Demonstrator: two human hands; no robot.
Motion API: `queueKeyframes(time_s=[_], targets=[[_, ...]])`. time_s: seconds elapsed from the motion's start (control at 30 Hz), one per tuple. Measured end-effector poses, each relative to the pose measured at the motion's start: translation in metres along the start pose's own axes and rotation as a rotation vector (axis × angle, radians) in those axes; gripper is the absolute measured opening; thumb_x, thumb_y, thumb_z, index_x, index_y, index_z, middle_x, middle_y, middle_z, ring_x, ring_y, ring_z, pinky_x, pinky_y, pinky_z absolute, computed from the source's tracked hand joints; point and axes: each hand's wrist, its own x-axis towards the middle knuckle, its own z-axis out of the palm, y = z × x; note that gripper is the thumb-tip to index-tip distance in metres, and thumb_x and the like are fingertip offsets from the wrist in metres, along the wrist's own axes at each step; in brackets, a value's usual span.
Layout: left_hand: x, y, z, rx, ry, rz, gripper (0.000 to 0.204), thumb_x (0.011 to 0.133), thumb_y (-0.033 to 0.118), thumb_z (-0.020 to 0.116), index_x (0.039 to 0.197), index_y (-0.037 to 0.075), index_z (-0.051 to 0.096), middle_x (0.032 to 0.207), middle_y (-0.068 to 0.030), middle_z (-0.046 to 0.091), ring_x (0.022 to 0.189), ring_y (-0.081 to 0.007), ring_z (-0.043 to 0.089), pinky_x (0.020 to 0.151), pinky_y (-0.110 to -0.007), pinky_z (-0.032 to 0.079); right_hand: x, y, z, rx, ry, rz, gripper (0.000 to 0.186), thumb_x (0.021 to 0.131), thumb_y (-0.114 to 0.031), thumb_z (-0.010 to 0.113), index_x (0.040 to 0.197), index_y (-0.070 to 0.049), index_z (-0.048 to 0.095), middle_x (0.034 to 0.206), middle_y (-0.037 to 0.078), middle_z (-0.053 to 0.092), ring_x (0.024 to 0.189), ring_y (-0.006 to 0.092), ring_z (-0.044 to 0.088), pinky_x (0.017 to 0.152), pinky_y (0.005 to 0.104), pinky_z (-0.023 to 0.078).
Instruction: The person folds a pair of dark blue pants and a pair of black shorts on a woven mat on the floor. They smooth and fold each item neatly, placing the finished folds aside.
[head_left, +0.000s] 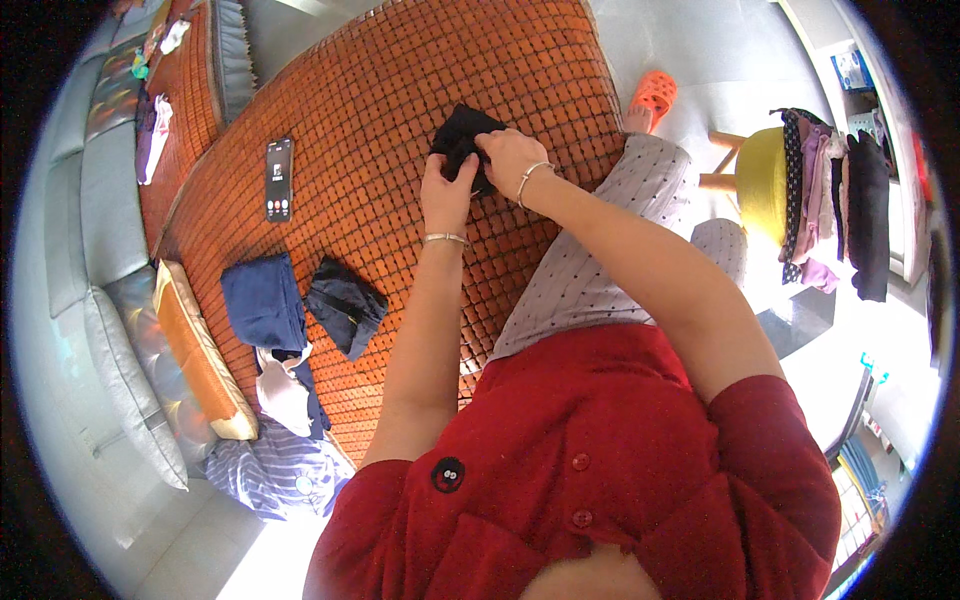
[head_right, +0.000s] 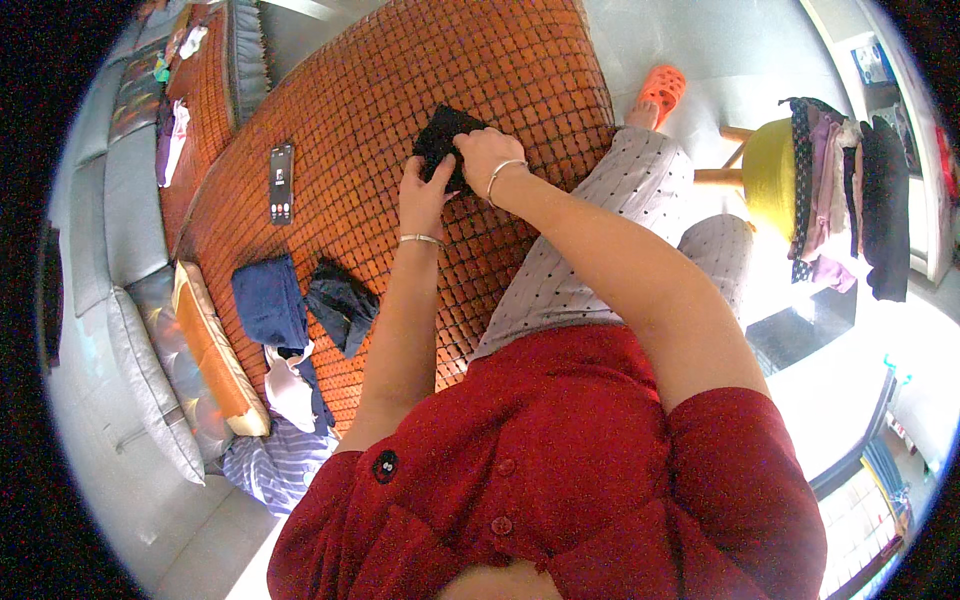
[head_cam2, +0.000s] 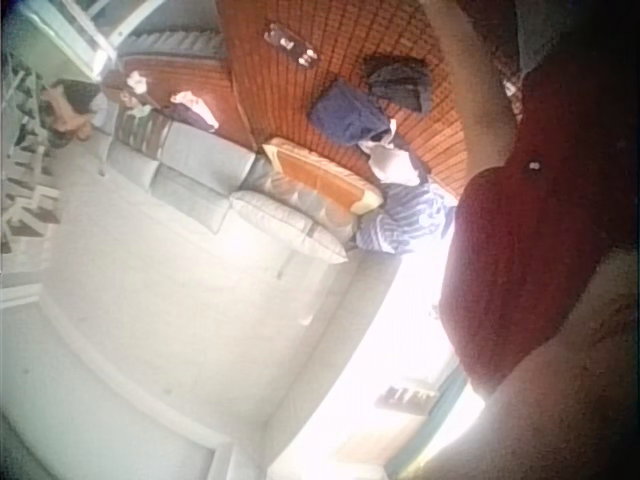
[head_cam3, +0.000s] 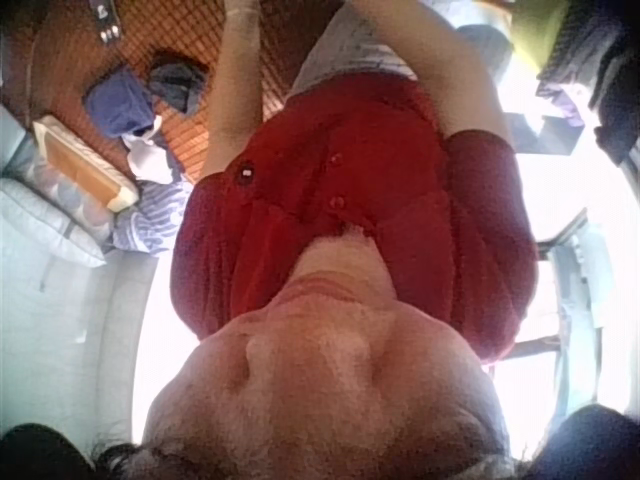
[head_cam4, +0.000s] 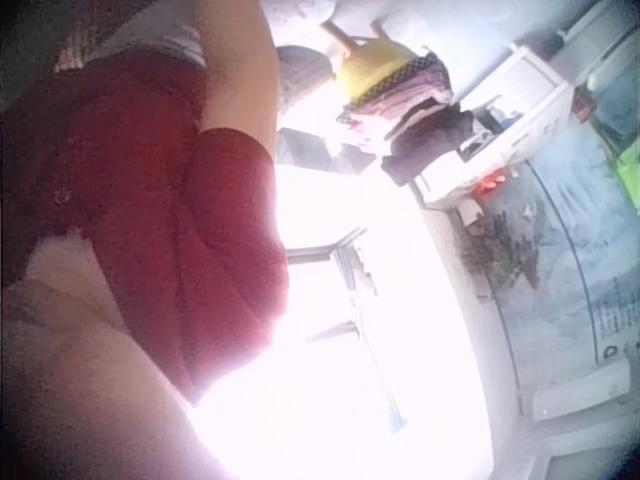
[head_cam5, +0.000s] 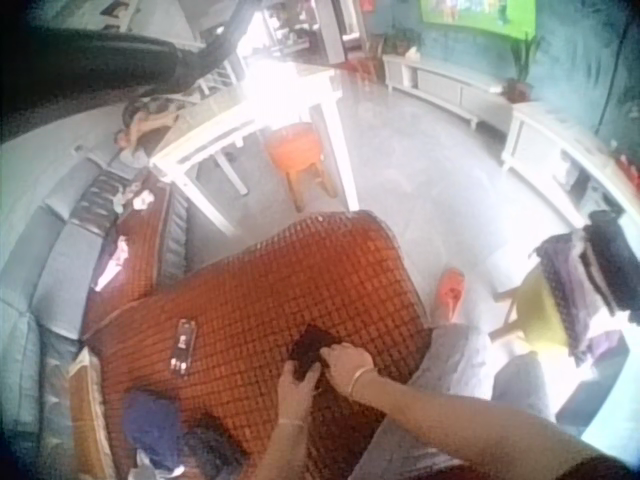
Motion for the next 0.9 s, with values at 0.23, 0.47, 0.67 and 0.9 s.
queueKeyframes(time_s=[0.23,0.47,0.67,0.9], targets=[[0.021,-0.004,0.000,0.295,0.016,0.074,0.044,0.083,0.037,0.071,0.103,-0.001,0.062,0.099,-0.0167,0.068,0.087,-0.0268,0.066,0.079,-0.037,0.052,0.012,0.023,0.003,0.347,0.009,-0.010,0.022,0.088,-0.023,0.063,0.103,-0.007,0.062,0.095,0.012,0.068,0.090,0.0297,0.065,0.079,0.0414,0.053],[0.021,0.001,-0.003,0.540,-0.060,0.200,0.044,0.080,0.034,0.071,0.107,0.000,0.063,0.099,-0.0185,0.066,0.096,-0.0339,0.064,0.083,-0.041,0.051,0.020,0.035,0.015,0.837,0.153,0.021,0.025,0.087,-0.028,0.066,0.093,-0.004,0.061,0.082,0.011,0.063,0.076,0.0249,0.060,0.073,0.0367,0.049],[-0.002,0.024,0.008,0.892,-0.006,0.404,0.042,0.081,0.028,0.070,0.115,0.005,0.060,0.101,-0.0158,0.067,0.091,-0.0339,0.065,0.077,-0.042,0.053,0.016,0.031,0.007,0.947,0.137,0.032,0.026,0.089,-0.028,0.065,0.095,-0.003,0.061,0.083,0.006,0.063,0.078,0.0186,0.058,0.076,0.0328,0.047],[0.015,0.010,0.006,0.809,-0.051,0.250,0.032,0.083,0.019,0.068,0.108,0.001,0.060,0.095,-0.0170,0.069,0.092,-0.0313,0.067,0.075,-0.043,0.054,-0.012,0.020,-0.008,0.839,0.056,-0.281,0.016,0.090,-0.018,0.063,0.094,-0.004,0.059,0.084,0.008,0.063,0.080,0.0211,0.059,0.076,0.0322,0.047]])
